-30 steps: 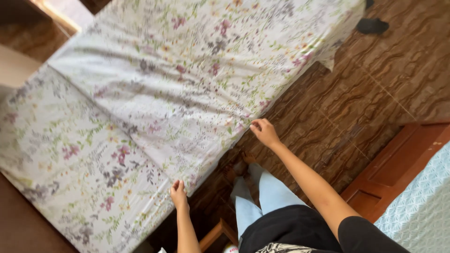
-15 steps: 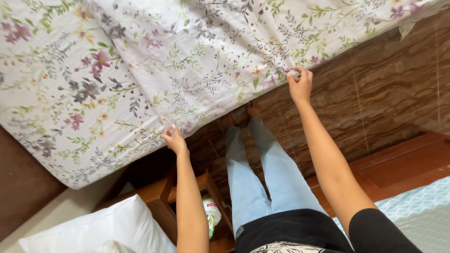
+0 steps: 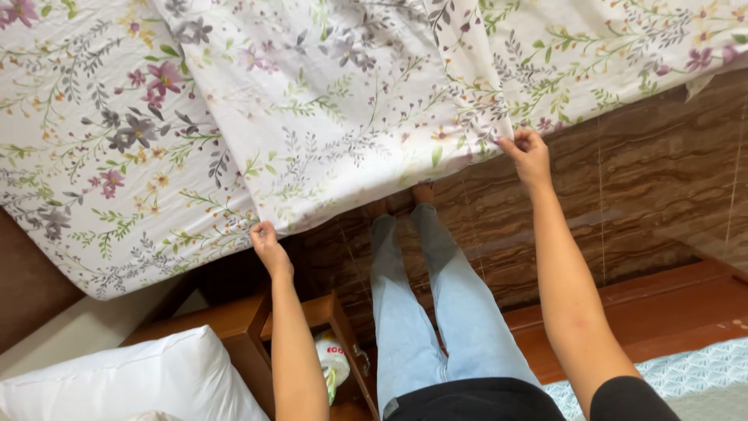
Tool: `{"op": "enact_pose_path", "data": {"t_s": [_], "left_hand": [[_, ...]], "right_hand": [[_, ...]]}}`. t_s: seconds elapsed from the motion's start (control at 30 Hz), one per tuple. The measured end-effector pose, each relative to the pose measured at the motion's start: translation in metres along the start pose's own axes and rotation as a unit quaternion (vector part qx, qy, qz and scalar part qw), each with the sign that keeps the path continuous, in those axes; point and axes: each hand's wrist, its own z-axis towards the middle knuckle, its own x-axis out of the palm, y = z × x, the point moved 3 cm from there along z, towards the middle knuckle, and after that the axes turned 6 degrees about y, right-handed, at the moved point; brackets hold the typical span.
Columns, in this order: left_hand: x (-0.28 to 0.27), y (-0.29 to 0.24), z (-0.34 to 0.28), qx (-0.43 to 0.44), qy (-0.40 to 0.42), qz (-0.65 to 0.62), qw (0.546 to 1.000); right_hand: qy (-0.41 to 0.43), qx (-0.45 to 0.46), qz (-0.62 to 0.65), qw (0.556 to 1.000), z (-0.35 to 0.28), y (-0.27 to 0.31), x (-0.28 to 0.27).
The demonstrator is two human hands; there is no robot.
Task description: The person spreads a floral-patterned bedsheet over a mattress, smoothing it out and tucking the edges under the mattress. They walk around the bed to adjust the sheet on all sides.
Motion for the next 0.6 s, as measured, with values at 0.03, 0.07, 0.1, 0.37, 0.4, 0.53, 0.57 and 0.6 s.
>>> {"op": "enact_pose_path", "data": {"t_s": [0.03, 0.07, 0.1, 0.37, 0.4, 0.53, 0.57, 0.6], "left_hand": [[-0.002, 0.005, 0.005, -0.003, -0.007, 0.017, 1.000], [-0.005, 0.011, 0.007, -0.008, -0.013, 0.035, 0.999], [-0.001, 0.022, 0.013, -0.007, -0.011, 0.034, 0.999], [-0.013, 0.044, 0.002, -0.057, -0.026, 0.125, 0.990], [-0.006, 0.040, 0.000, -0.058, -0.027, 0.124, 0.990], [0.007, 0.042, -0.007, -0.120, -0.136, 0.144, 0.973], [0.008, 0.047, -0.009, -0.098, -0.173, 0.040, 0.979], [0.011, 0.050, -0.014, -0.099, -0.173, 0.040, 0.979]], "right_hand": [[-0.023, 0.000, 0.016, 1.000, 0.003, -0.005, -0.002], [-0.045, 0.001, 0.031, 0.998, 0.003, -0.011, -0.007], [-0.047, -0.001, 0.031, 0.998, 0.005, -0.012, -0.002], [-0.126, 0.047, -0.164, 0.977, -0.008, 0.002, -0.009], [-0.125, 0.046, -0.165, 0.977, -0.008, 0.000, -0.007], [-0.161, 0.069, -0.155, 0.972, -0.014, -0.009, 0.002], [-0.152, 0.089, -0.119, 0.977, -0.018, -0.013, 0.005], [-0.152, 0.089, -0.121, 0.977, -0.029, -0.008, 0.006]]}}
